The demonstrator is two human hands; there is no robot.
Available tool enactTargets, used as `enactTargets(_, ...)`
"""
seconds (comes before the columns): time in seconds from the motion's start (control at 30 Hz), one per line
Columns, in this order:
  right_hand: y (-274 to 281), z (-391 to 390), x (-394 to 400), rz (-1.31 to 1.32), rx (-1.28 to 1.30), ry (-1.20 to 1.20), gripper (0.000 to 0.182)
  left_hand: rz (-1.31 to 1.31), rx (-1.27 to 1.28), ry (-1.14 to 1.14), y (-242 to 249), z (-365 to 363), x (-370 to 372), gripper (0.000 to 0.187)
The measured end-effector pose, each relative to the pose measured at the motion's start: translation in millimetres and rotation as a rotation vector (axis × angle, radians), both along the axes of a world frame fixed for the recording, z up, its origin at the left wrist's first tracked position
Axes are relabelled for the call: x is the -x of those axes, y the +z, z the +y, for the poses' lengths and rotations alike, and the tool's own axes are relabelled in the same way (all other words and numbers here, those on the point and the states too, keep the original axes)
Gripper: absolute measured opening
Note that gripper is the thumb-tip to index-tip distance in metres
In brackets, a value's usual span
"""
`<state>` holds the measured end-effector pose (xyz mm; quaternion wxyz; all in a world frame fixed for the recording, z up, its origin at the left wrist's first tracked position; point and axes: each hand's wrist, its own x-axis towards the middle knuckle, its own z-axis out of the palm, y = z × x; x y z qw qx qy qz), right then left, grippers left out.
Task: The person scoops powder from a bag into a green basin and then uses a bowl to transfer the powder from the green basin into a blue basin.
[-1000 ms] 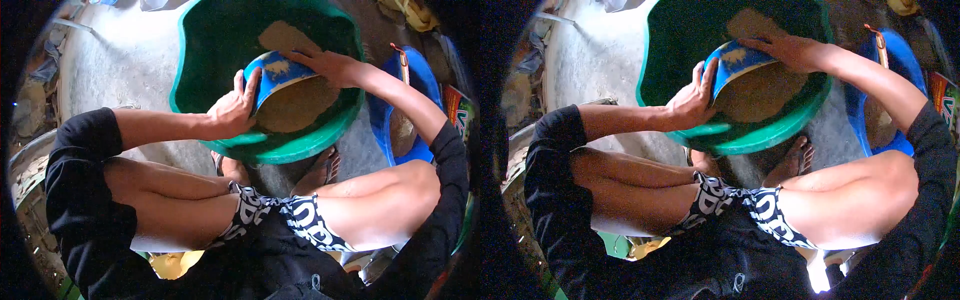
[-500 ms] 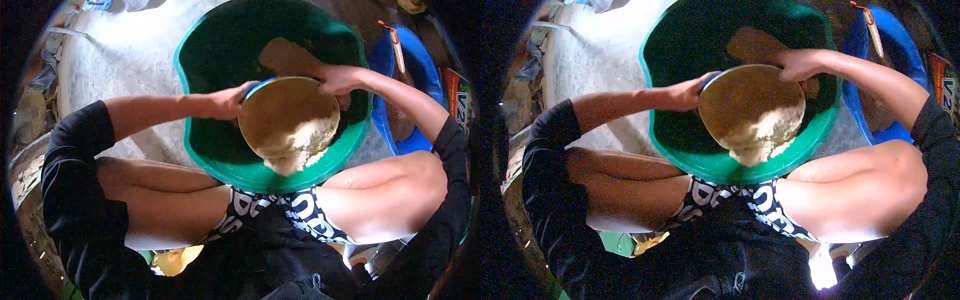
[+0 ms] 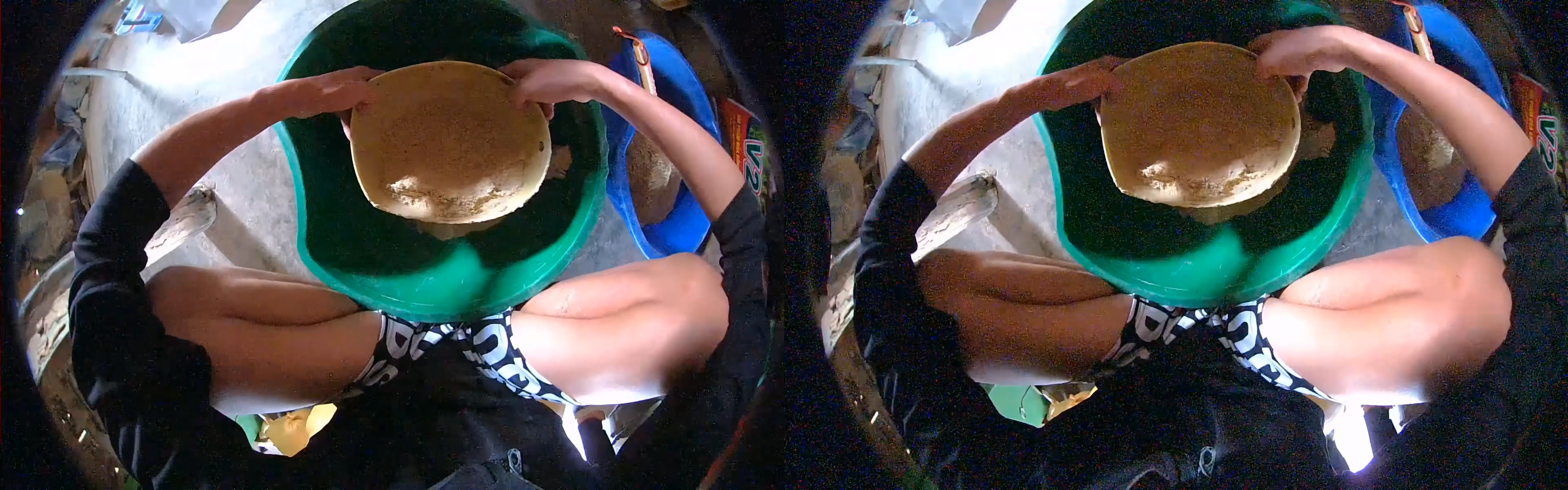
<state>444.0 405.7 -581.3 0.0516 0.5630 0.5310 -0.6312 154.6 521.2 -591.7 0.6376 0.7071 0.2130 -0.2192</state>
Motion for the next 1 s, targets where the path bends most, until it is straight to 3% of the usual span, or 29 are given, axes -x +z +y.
enactTargets(0.07,-5,-7,-2,0.037,-0.088,-0.085,0.039,-0.029,-0.044,0.012,-4,5,-6,0.060)
enactTargets(0.17,-23,-5,-11,0.070,0.102,-0.027,0.040,-0.098,0.008,-0.046,-3,5,-5,0.066)
enactTargets(0.2,-22,-1,-13,0.080,0.155,-0.028,0.046,-0.095,0.026,-0.041,-13,6,-2,0.066)
enactTargets(0.27,-16,1,-13,0.098,0.254,-0.031,0.060,-0.445,-0.233,0.015,-32,0,5,0.063)
enactTargets(0.33,13,2,5,0.054,0.225,0.007,0.063,-0.362,-0.116,0.180,-17,-28,12,0.054)
enactTargets(0.37,23,0,14,0.001,0.171,0.043,0.065,-0.247,-0.413,0.186,-5,-40,15,0.054)
enactTargets(0.4,18,1,15,-0.031,0.161,0.114,0.052,-0.124,-0.707,0.185,9,-52,17,0.054)
enactTargets(0.43,20,-5,20,-0.045,0.099,0.079,0.062,0.046,-0.685,0.266,27,-66,18,0.054)
enactTargets(0.47,23,-11,26,-0.060,0.036,0.046,0.073,0.040,-0.733,0.324,21,-76,29,0.054)
enactTargets(0.53,34,-19,48,-0.044,-0.103,0.121,0.065,0.043,-0.776,0.423,22,-99,48,0.055)
enactTargets(0.57,56,-19,63,-0.190,-0.192,0.341,0.051,0.078,-0.861,0.408,-3,-100,68,0.054)
enactTargets(0.6,68,-29,65,-0.144,-0.393,0.431,0.035,-0.464,-0.650,0.496,4,-114,70,0.057)
enactTargets(0.63,79,-40,66,-0.118,-0.611,0.513,0.023,-0.360,-0.748,0.509,15,-124,73,0.057)
enactTargets(0.67,83,-48,70,-0.197,-0.644,0.501,0.021,-0.249,-0.840,0.515,24,-134,77,0.058)
enactTargets(0.7,87,-55,74,-0.277,-0.673,0.488,0.023,-0.135,-0.922,0.515,35,-144,80,0.058)
enactTargets(0.73,93,-62,79,-0.357,-0.697,0.474,0.028,-0.203,-0.963,0.533,49,-153,82,0.058)
enactTargets(0.8,127,-82,86,-0.046,0.064,0.102,0.030,-0.248,-0.934,0.519,87,-176,85,0.059)
enactTargets(0.83,142,-102,84,-0.326,-0.447,0.235,0.049,-0.085,-0.908,0.473,108,-187,81,0.059)
enactTargets(0.87,178,-124,97,-0.544,-0.494,0.329,0.043,0.047,-0.929,0.432,138,-185,69,0.060)
enactTargets(0.9,215,-146,111,-0.763,-0.517,0.429,0.036,-0.156,-1.003,0.414,154,-193,64,0.058)
enactTargets(0.93,211,-159,89,-0.743,-0.748,0.499,0.040,-0.354,-1.084,0.382,170,-202,59,0.056)
enactTargets(1.0,232,-174,64,-0.488,-0.539,0.046,0.052,-0.395,-1.063,0.341,197,-199,33,0.057)
